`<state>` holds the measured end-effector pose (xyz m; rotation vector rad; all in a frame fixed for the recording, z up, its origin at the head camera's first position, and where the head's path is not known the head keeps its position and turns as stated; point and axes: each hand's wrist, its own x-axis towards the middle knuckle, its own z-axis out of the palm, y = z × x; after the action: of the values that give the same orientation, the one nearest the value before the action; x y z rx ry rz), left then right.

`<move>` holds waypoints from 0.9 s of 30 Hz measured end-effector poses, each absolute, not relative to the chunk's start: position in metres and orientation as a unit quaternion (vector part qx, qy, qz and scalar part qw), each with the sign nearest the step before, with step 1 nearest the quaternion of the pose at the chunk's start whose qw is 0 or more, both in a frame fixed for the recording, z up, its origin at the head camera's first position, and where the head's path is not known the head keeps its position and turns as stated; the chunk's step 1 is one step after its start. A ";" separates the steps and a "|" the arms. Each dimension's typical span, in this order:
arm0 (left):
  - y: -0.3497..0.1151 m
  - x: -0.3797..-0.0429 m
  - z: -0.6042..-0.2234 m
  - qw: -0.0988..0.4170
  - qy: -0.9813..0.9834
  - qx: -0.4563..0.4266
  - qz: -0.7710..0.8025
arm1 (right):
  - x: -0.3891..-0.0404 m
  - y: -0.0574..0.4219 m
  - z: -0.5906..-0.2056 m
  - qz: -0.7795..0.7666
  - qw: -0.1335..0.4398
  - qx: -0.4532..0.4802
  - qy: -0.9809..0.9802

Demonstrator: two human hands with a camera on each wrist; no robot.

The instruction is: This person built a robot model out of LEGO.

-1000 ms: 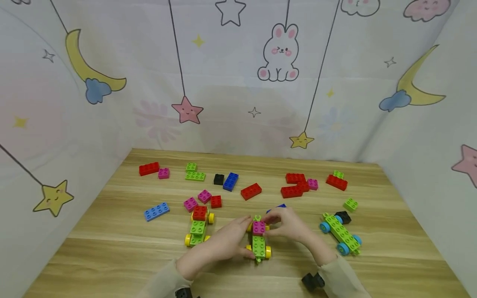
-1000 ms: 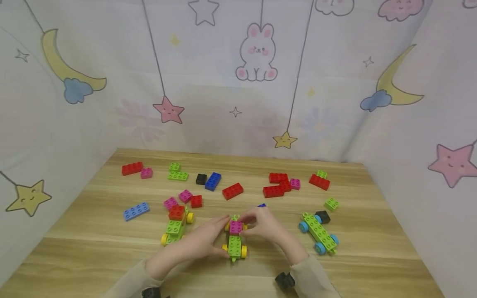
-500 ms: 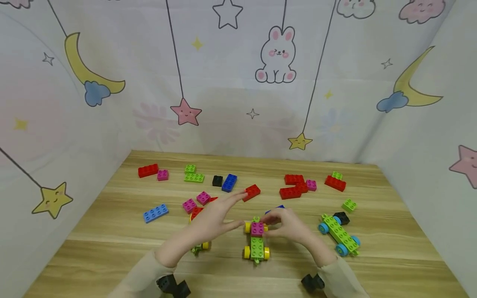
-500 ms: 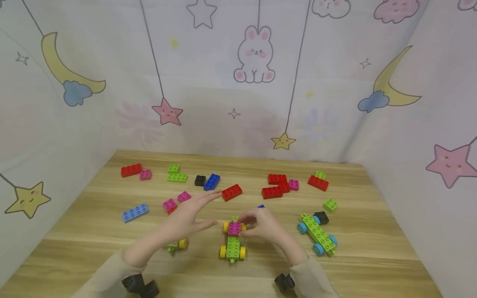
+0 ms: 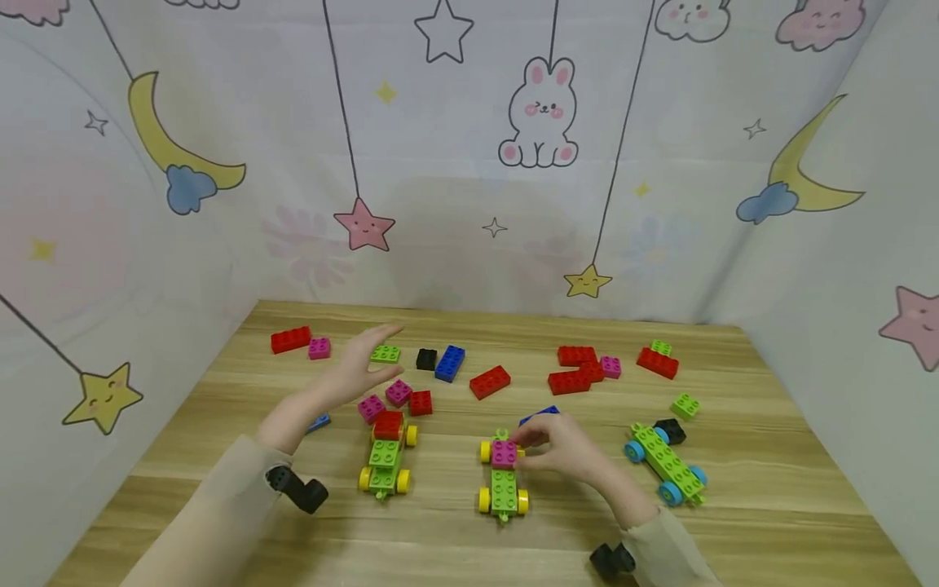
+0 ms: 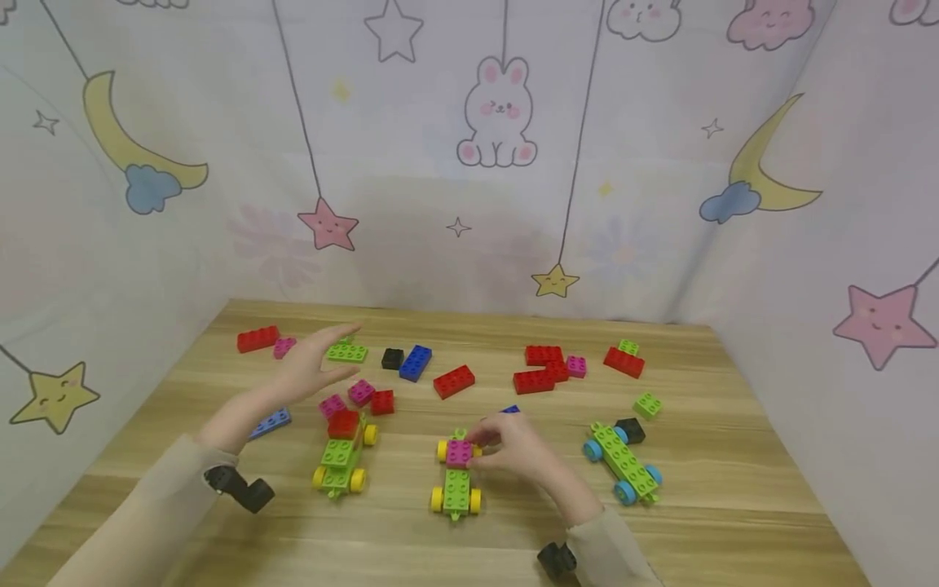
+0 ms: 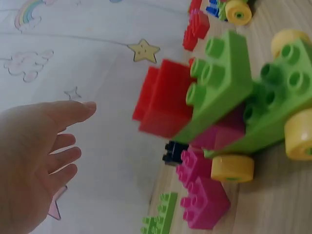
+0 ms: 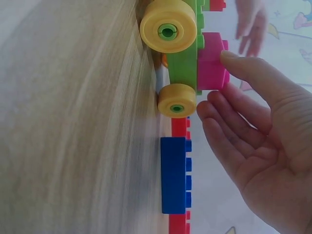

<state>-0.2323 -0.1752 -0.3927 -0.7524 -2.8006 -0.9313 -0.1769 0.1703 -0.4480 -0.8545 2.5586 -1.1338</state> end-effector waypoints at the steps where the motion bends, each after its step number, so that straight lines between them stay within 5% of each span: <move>1: -0.180 -0.238 -0.395 0.050 -0.921 -0.239 -0.302 | -0.177 0.170 -0.448 -0.384 0.108 -0.290 0.870; 27: -0.217 -0.298 -0.451 -0.025 -0.948 -0.213 -0.237 | -0.177 0.169 -0.446 -0.378 0.109 -0.284 0.875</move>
<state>-0.2981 -0.2172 -0.4508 -0.6803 -3.0246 -0.7568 -0.1769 0.1695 -0.4465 -0.8353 2.5719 -1.1108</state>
